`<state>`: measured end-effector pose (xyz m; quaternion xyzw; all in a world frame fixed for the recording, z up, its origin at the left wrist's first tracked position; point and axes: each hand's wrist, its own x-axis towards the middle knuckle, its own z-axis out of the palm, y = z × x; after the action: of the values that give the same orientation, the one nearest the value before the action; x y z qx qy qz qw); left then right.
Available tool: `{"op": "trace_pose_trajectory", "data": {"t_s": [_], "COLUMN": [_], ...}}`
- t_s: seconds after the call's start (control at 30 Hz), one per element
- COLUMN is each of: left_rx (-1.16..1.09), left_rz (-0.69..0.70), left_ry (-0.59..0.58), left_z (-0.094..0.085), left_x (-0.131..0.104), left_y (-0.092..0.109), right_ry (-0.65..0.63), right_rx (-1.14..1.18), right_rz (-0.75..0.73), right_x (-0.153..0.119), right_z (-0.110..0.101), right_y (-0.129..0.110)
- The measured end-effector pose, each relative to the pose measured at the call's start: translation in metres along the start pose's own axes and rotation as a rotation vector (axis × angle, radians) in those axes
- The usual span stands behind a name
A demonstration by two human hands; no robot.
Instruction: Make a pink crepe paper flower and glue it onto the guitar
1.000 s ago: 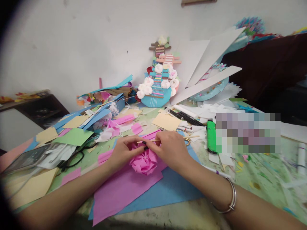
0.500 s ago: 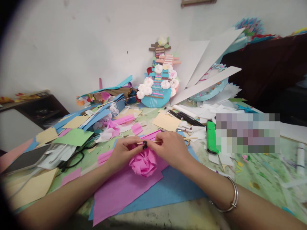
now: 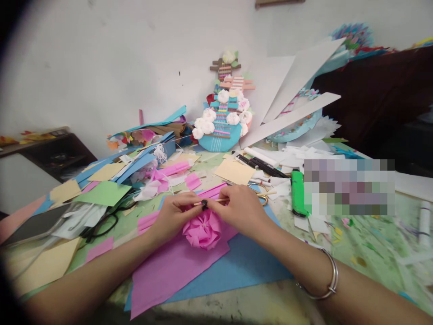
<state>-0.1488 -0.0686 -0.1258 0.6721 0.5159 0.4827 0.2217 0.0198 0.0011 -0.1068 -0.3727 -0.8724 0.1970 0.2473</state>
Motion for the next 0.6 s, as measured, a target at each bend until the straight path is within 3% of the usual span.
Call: {"op": "trace_pose_trajectory", "data": {"t_s": [0.2,0.6], "left_rx": [0.018,-0.09], "left_rz": [-0.08,-0.023], "left_ry": [0.009,-0.05], "left_z": [0.0,-0.0046], "left_x": [-0.0021,-0.0026], "left_y": [0.0051,0.0028], "right_ry": [0.028,-0.015], "right_rx": [0.049,0.192], "right_rz": [0.032,0.024], "right_x": [0.0001,0.0034], "right_z": [0.0007,0.0011], "right_y": [-0.0023,0.0048]}}
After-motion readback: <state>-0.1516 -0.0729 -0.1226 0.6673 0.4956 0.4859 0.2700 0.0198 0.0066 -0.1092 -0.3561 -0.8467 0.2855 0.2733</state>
